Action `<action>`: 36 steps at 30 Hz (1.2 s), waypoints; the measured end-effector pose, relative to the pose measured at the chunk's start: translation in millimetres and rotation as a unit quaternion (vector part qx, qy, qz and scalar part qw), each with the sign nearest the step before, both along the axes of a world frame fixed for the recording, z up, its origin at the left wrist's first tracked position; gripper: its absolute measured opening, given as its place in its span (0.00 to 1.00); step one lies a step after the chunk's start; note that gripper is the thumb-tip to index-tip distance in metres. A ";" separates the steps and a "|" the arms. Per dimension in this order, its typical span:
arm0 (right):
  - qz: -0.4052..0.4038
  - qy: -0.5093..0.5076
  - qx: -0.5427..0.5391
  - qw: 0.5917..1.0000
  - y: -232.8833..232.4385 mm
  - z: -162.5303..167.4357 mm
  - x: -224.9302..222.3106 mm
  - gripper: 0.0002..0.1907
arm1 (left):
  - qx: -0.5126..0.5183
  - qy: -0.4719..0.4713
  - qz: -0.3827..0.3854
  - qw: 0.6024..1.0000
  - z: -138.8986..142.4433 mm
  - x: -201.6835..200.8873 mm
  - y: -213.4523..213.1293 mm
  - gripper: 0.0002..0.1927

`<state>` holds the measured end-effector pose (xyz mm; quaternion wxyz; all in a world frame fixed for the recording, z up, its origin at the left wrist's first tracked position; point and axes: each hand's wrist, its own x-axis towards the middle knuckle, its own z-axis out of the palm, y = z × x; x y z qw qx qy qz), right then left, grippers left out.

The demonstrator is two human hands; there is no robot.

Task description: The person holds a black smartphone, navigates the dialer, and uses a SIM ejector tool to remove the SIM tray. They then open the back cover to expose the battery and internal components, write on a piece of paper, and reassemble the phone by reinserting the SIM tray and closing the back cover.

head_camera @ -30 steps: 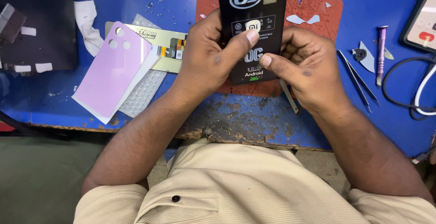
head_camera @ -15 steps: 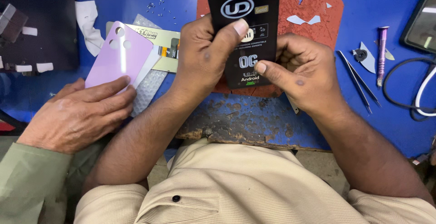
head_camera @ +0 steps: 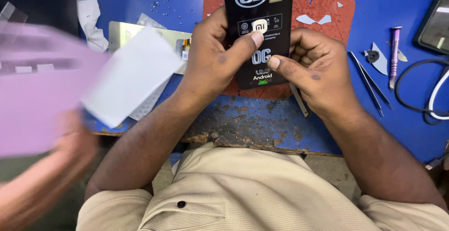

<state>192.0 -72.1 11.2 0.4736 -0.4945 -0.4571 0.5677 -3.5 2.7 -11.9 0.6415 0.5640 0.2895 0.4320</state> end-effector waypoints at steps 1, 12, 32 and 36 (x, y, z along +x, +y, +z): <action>0.001 -0.003 0.001 1.000 0.2 -0.1 -0.1 0.08 | -0.007 -0.011 -0.003 1.000 -1.0 -0.2 -0.3 0.07; 0.010 -0.006 0.008 1.000 -3.0 5.0 -7.1 0.10 | -0.044 0.015 0.043 0.998 -0.3 -1.4 -0.6 0.06; 0.017 -0.019 0.007 1.000 -4.1 3.0 -4.0 0.10 | -0.039 0.002 0.028 0.999 7.9 -5.1 -2.2 0.09; 0.018 -0.013 0.007 1.000 -2.9 2.8 -0.3 0.10 | -0.030 -0.049 -0.001 0.998 4.1 -3.1 -4.7 0.10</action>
